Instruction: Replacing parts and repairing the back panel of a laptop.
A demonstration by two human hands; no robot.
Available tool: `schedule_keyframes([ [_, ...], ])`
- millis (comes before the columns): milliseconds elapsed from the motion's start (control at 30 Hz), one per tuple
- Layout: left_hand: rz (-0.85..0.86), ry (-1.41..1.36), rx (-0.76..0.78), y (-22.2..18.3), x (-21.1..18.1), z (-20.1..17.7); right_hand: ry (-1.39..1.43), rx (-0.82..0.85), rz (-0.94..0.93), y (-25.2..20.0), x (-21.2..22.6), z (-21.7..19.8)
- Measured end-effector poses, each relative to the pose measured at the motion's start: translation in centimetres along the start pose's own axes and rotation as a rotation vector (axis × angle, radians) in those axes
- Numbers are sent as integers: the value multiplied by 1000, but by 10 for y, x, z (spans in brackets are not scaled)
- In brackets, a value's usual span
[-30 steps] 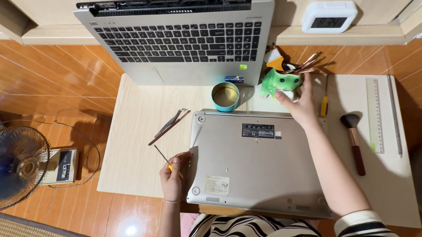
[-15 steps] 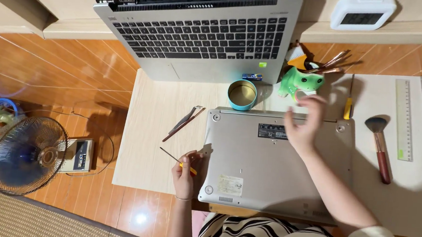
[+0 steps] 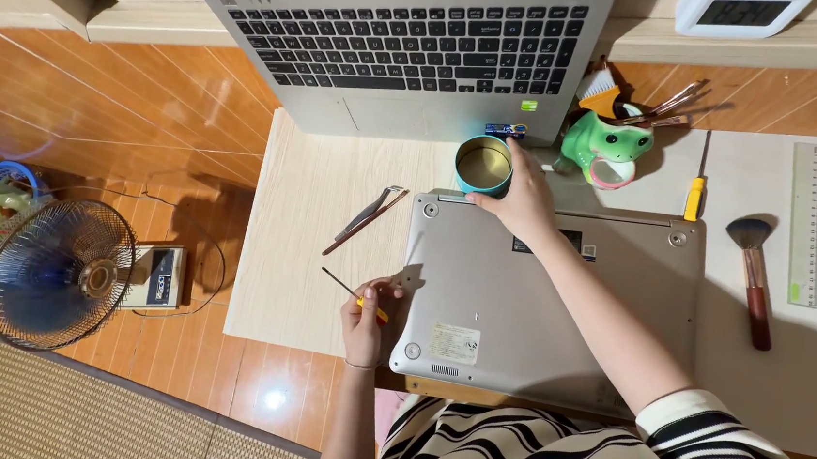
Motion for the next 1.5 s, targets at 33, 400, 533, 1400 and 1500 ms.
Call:
schedule_keyframes([
  [33, -1, 0, -3, 0, -1, 0, 1, 3, 0, 0, -1, 0],
  [400, -2, -24, 40, 0, -9, 6, 258, -111, -172, -40, 54, -84],
  [533, -13, 27, -38, 2, -27, -4, 397, -21, -83, -85, 60, -117],
  [1400, 475, 770, 716, -68, -219, 187, 393, -93, -336, -184, 88, -189],
  [1500, 582, 713, 714, -74, -231, 200, 400, -99, -342, -185, 91, -188],
])
Point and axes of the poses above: each hand's wrist, its own y-axis towards the middle knuckle, its own z-axis out of the palm, x = y × z, the point moved 8 cm from there along y, towards the middle knuckle, and after that the axes turned 1 degree about y, right-handed, at the moved point
